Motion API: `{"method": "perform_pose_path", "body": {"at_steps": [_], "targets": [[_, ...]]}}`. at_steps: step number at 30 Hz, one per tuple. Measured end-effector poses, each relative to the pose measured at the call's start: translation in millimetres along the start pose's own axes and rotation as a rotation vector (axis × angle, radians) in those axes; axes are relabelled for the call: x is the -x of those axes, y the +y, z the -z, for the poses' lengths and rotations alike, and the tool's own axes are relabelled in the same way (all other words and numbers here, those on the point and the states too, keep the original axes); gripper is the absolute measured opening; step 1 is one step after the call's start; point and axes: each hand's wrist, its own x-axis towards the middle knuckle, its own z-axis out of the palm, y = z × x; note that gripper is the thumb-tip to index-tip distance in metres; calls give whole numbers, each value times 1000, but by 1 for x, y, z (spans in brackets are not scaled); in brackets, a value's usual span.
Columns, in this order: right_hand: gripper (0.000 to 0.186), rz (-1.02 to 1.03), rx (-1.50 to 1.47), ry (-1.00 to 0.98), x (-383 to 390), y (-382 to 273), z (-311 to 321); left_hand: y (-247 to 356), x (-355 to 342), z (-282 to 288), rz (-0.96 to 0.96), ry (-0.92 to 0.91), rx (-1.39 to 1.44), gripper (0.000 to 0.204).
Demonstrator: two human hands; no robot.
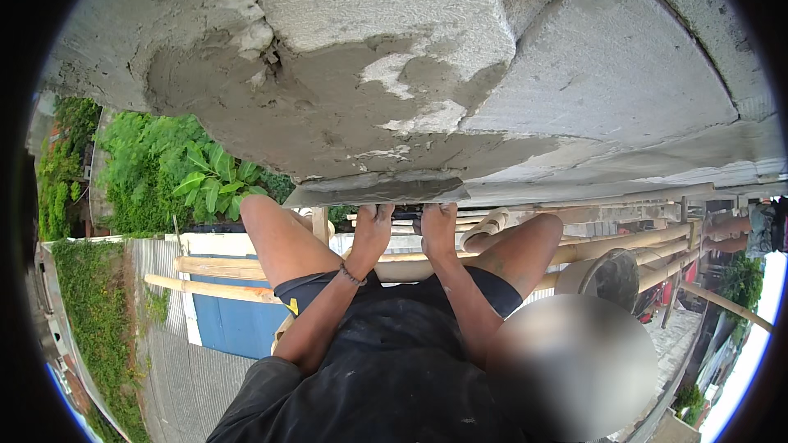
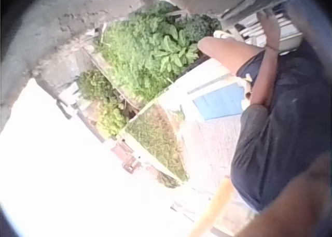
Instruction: Applying and smoothing cement plaster onto a concrete block wall using a hawk and trowel while on a scaffold.
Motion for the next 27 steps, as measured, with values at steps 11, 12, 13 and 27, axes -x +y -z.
{"method": "perform_pose_path", "body": {"at_steps": [11, 12, 13, 27], "targets": [[6, 6, 123, -100, 37, -60, -23, 53, -5, 15, 129, -69, 193, 15], [6, 6, 124, -99, 39, -65, -26, 61, -5, 18, 153, -80, 209, 15], [1, 1, 85, -79, 41, -70, -30, 67, -5, 19, 153, -78, 212, 15], [8, 132, 67, -246, 110, -193, -55, 220, -11, 47, -72, -144, 181, 26]]}}
